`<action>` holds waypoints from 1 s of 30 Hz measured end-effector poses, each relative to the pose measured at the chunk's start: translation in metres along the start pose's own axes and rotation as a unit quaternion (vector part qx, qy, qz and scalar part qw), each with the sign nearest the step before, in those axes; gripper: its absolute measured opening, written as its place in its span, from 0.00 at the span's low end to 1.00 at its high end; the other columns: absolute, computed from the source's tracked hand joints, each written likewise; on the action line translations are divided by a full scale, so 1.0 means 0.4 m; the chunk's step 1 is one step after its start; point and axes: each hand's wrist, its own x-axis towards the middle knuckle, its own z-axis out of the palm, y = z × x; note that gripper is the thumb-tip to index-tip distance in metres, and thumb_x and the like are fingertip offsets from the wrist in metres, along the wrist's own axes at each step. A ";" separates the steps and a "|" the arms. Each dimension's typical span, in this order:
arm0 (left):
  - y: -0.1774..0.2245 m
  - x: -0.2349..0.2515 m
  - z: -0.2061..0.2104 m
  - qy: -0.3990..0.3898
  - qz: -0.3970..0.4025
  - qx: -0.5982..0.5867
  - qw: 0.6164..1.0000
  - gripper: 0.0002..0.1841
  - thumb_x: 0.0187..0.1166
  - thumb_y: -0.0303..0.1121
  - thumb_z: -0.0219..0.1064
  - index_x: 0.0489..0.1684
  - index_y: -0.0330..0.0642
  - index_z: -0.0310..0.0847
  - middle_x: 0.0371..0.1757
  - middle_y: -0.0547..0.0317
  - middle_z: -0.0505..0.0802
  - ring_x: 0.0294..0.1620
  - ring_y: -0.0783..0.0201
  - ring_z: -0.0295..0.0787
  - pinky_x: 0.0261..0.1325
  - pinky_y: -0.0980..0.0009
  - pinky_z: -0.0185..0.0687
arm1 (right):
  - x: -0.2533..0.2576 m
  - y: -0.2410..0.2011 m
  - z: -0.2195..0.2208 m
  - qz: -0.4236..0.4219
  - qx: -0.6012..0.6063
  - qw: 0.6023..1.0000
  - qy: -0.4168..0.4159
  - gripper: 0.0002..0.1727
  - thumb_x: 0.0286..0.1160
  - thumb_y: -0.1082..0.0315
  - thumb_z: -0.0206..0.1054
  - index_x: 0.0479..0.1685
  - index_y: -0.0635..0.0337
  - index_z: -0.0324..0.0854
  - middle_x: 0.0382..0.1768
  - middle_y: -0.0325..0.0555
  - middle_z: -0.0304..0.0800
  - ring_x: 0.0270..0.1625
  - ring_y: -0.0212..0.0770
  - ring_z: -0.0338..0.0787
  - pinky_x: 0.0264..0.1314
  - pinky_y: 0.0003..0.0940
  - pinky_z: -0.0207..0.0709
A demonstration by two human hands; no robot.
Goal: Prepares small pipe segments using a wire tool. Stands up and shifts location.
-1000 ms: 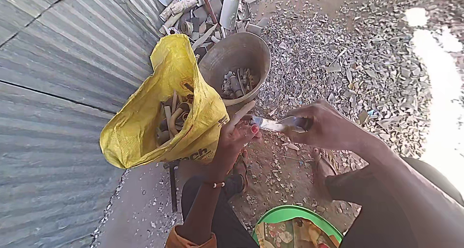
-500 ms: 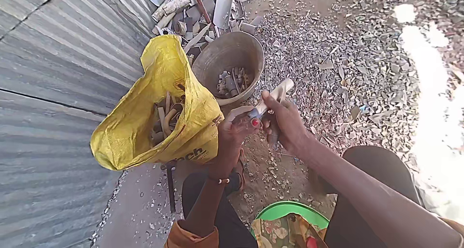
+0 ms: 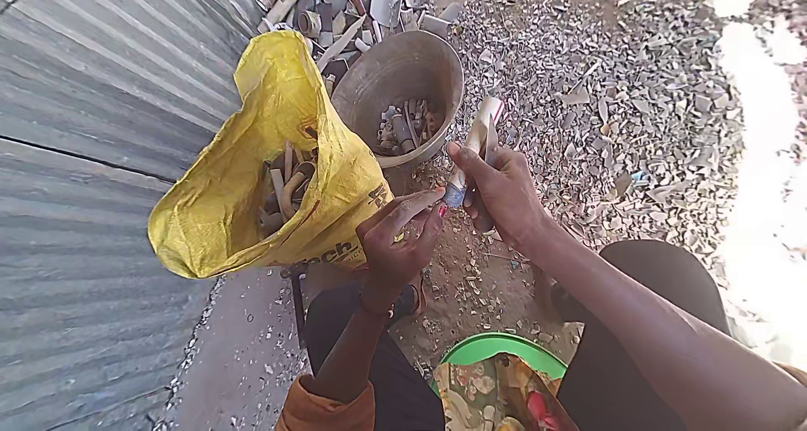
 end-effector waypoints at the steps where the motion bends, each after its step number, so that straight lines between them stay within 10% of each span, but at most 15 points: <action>1: 0.001 0.002 -0.003 -0.001 0.005 0.008 1.000 0.08 0.73 0.26 0.73 0.44 0.32 0.92 0.43 0.54 0.98 0.39 0.74 0.95 0.45 0.77 0.92 | -0.001 0.002 0.000 0.006 -0.002 1.000 -0.004 0.18 0.87 0.52 0.63 0.33 0.57 0.78 0.12 0.40 0.77 0.08 0.29 0.74 0.09 0.21 0.70; 30: 0.023 -0.001 -0.007 -0.032 -0.073 0.060 0.995 0.07 0.65 0.25 0.74 0.38 0.31 0.89 0.39 0.55 0.96 0.40 0.74 0.94 0.46 0.79 0.92 | 0.022 0.031 0.005 0.051 -0.025 0.997 -0.057 0.14 0.92 0.61 0.57 0.39 0.60 0.76 0.17 0.41 0.81 0.11 0.29 0.77 0.13 0.21 0.75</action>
